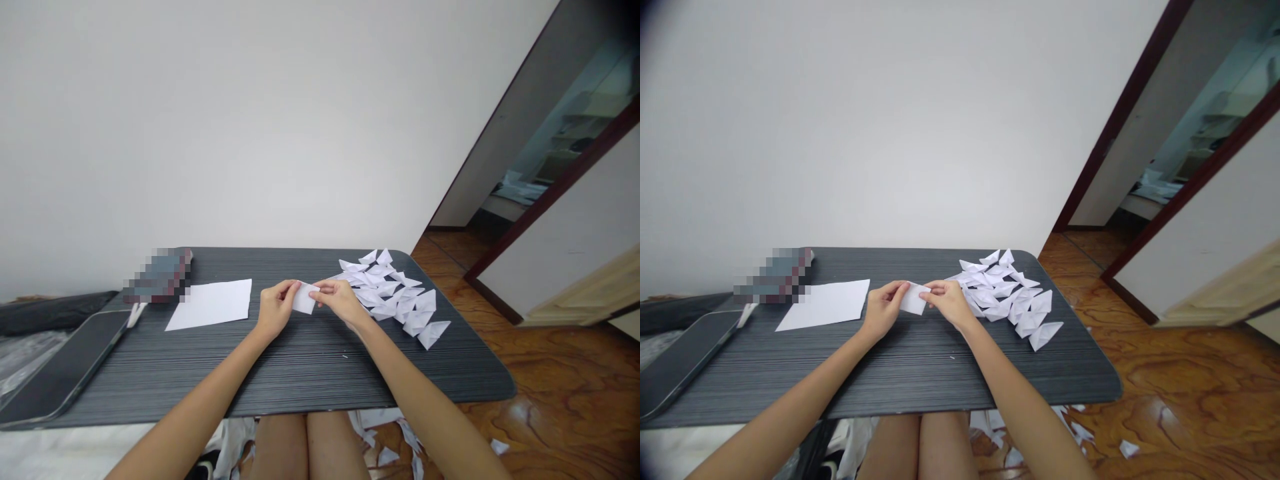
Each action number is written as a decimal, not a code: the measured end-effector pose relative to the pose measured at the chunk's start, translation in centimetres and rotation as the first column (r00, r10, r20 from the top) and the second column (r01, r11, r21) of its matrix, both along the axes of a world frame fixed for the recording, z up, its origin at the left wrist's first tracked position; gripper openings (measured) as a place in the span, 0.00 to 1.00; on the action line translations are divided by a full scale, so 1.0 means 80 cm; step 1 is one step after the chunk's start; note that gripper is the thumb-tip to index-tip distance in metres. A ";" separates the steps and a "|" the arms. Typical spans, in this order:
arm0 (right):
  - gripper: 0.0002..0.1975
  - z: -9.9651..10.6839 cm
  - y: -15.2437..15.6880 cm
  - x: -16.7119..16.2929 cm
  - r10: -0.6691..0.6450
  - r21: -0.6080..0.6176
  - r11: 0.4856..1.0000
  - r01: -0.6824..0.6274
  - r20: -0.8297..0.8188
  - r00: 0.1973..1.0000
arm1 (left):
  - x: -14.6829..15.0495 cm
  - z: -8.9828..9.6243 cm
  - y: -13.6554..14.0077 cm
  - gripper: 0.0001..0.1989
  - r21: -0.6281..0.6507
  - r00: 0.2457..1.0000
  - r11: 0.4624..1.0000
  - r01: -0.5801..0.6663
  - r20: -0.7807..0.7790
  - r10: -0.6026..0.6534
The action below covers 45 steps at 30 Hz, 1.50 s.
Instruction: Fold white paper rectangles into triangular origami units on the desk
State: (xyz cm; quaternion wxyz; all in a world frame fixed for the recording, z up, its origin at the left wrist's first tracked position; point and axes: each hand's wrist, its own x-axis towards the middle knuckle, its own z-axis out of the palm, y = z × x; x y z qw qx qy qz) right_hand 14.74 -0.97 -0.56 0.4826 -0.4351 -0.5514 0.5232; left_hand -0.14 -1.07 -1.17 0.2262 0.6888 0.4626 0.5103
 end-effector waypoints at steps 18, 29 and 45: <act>0.12 0.000 0.001 -0.004 -0.099 -0.032 0.994 0.100 0.048 0.994 | -0.003 -0.001 0.011 0.17 -0.151 0.961 0.988 -0.038 0.264 0.077; 0.07 -0.008 -0.003 0.000 -0.185 0.382 0.923 0.054 0.314 0.931 | -0.019 0.005 0.013 0.12 0.141 0.957 0.979 0.146 -0.271 -0.103; 0.10 -0.016 -0.014 0.020 -0.018 0.383 0.849 -0.363 0.708 0.706 | -0.041 -0.004 0.014 0.09 -0.045 0.696 0.862 0.506 -0.569 -0.438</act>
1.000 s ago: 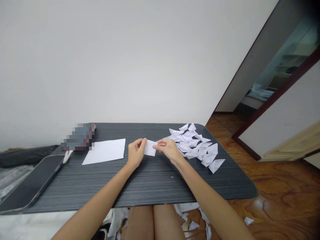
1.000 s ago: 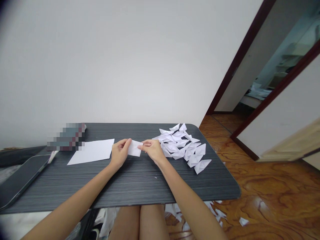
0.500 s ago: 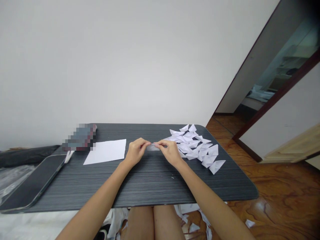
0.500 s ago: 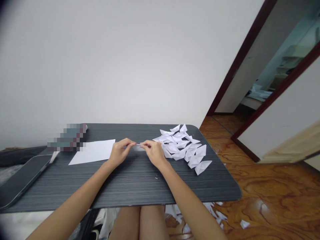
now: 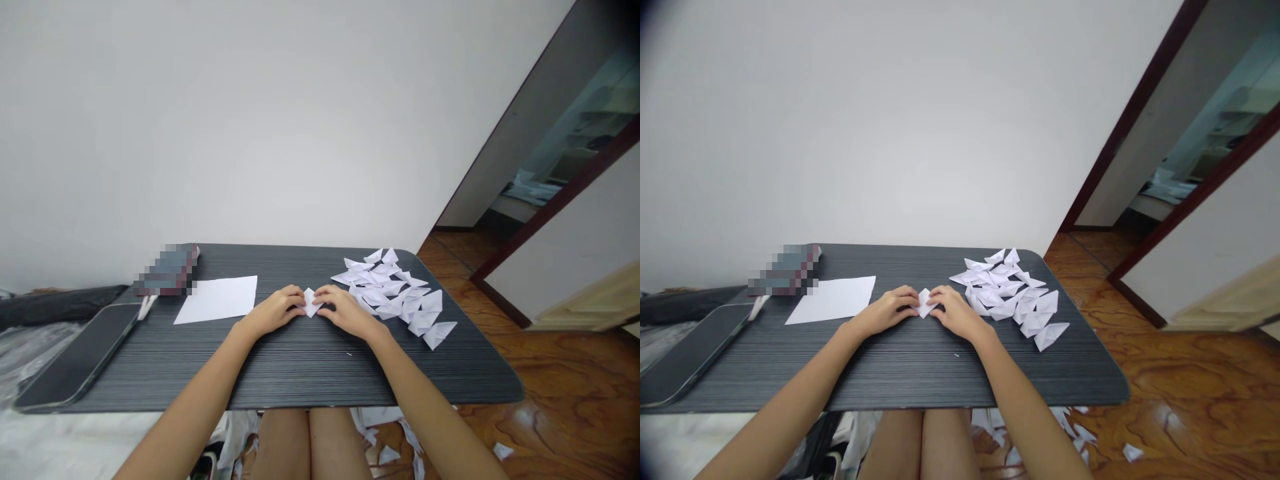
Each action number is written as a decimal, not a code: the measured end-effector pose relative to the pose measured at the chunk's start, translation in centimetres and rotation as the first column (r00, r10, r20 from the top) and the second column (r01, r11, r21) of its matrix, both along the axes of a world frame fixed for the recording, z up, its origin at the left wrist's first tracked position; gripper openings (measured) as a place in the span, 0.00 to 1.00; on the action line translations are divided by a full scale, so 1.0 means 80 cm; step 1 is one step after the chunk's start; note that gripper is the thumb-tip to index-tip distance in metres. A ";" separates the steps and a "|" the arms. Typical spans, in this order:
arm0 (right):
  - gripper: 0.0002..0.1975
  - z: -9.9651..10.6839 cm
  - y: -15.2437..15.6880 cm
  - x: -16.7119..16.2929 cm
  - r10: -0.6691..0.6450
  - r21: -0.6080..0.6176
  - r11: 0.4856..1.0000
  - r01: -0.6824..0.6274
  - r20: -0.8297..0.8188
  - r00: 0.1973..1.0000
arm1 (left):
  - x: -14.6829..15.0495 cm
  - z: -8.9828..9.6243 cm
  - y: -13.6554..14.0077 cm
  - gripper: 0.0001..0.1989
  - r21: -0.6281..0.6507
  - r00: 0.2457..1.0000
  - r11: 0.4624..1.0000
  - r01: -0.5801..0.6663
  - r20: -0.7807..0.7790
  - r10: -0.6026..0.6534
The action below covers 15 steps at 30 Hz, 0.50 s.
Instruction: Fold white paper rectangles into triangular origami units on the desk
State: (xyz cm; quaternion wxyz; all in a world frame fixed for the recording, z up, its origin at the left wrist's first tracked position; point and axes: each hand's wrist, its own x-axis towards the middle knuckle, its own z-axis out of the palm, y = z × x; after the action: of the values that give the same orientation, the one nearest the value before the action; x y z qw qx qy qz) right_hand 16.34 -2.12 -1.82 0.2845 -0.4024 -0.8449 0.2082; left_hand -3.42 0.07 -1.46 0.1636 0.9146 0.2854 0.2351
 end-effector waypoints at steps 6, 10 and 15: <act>0.09 -0.006 0.010 0.006 -0.034 0.006 0.999 0.034 0.042 0.999 | 0.001 -0.003 0.000 0.08 0.039 1.000 0.999 -0.007 -0.008 0.007; 0.13 -0.003 -0.002 0.007 0.068 0.052 0.996 -0.078 0.164 0.984 | 0.002 -0.004 -0.003 0.10 0.037 0.999 0.999 -0.018 -0.026 0.019; 0.22 -0.002 -0.032 0.017 0.043 0.034 0.998 -0.055 0.295 0.954 | -0.009 -0.003 -0.006 0.13 -0.028 0.999 1.000 -0.012 -0.050 0.011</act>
State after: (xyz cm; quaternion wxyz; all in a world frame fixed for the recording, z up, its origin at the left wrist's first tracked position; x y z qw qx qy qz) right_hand 17.69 -4.66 -1.95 0.1587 -0.4019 -0.8916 0.1352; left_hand -4.11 -0.43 -1.73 0.1682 0.9161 0.2981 0.2089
